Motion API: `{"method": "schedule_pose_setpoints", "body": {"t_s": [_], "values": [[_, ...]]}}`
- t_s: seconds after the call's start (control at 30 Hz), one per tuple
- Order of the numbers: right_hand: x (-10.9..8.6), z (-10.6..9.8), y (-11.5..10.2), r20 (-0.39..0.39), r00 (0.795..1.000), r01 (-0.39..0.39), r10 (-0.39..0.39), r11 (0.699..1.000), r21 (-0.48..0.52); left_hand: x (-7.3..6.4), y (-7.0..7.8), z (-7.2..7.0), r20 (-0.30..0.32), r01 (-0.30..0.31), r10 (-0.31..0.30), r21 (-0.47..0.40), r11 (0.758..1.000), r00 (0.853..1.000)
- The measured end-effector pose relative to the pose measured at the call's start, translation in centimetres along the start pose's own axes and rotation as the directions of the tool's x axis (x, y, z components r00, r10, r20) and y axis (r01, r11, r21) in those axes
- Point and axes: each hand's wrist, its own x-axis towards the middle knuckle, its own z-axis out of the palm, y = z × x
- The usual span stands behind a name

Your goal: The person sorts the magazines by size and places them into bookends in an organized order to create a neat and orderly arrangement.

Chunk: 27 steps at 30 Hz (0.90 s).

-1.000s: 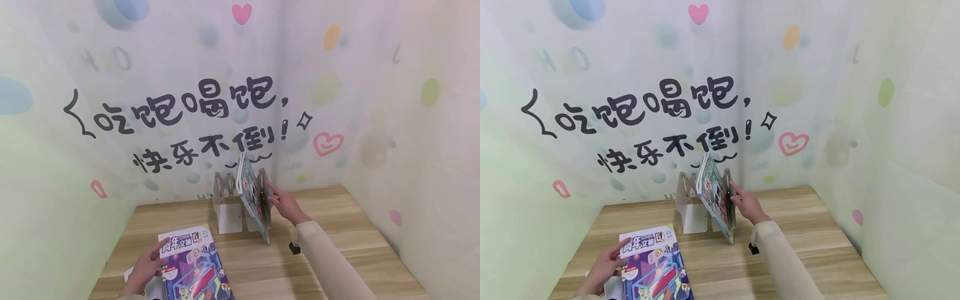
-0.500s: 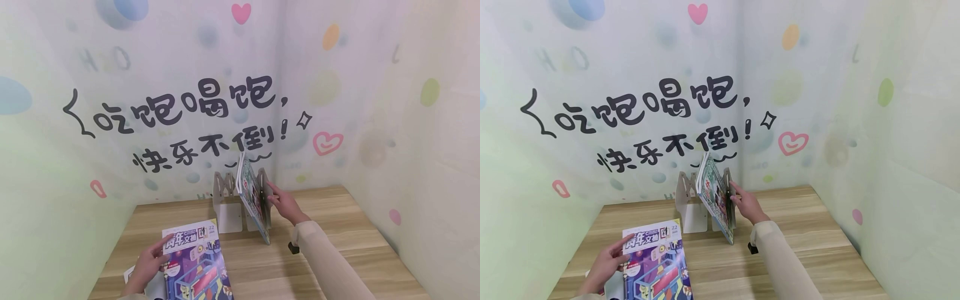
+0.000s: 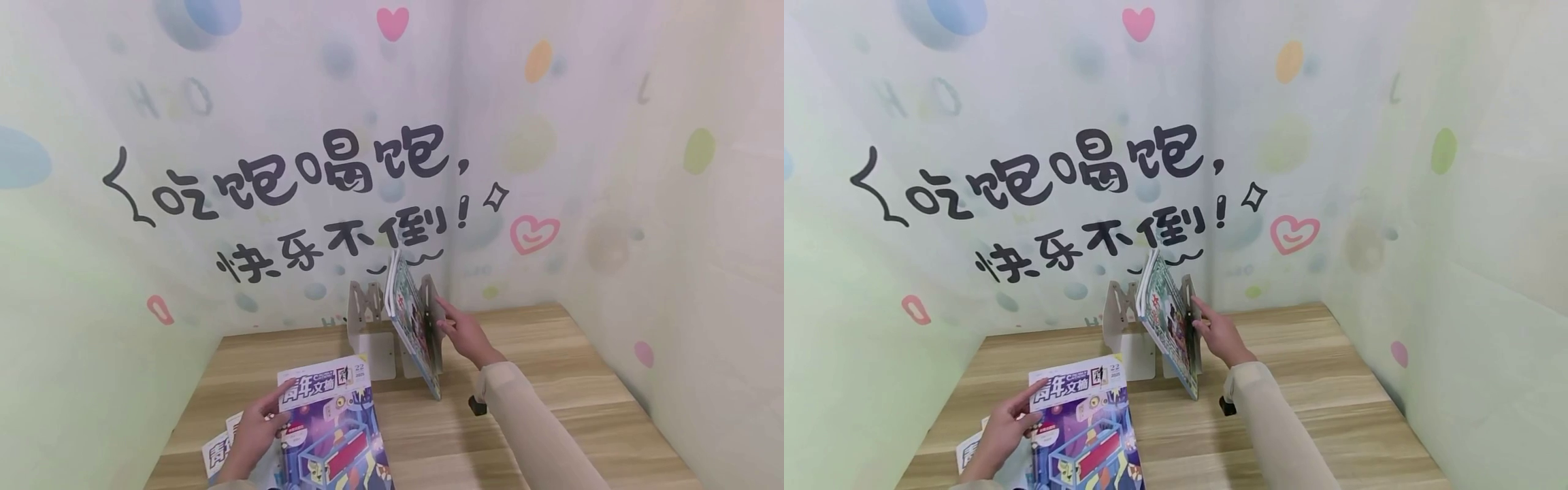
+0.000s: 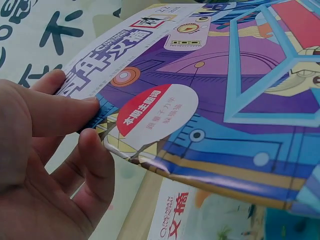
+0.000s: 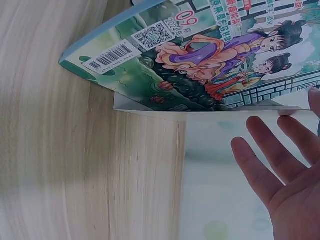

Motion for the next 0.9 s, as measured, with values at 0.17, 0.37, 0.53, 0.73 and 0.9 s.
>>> {"method": "schedule_pose_setpoints", "body": {"t_s": [0.17,0.37,0.53,0.73,0.9], "values": [[0.0,0.0,0.0,0.000,1.000,-0.001,0.001,1.000,0.003,0.0,0.7,0.8,-0.003,-0.010,0.010,0.031,0.999,1.000],[0.0,0.0,0.1,-0.005,1.000,0.011,-0.011,1.000,-0.009,0.4,1.2,1.6,-0.006,-0.026,0.026,0.064,0.998,1.000],[-0.1,0.0,0.0,-0.001,1.000,0.006,-0.006,1.000,0.003,0.6,1.7,2.3,-0.030,-0.071,0.073,0.057,0.996,0.997],[-0.1,-0.1,-0.1,-0.001,1.000,0.030,-0.030,1.000,-0.006,1.0,2.3,3.3,-0.039,-0.132,0.136,0.083,0.988,0.990],[-0.1,0.0,-0.1,-0.005,0.999,0.033,-0.033,0.999,0.003,1.2,2.9,4.0,-0.022,-0.127,0.129,0.093,0.988,0.991]]}}
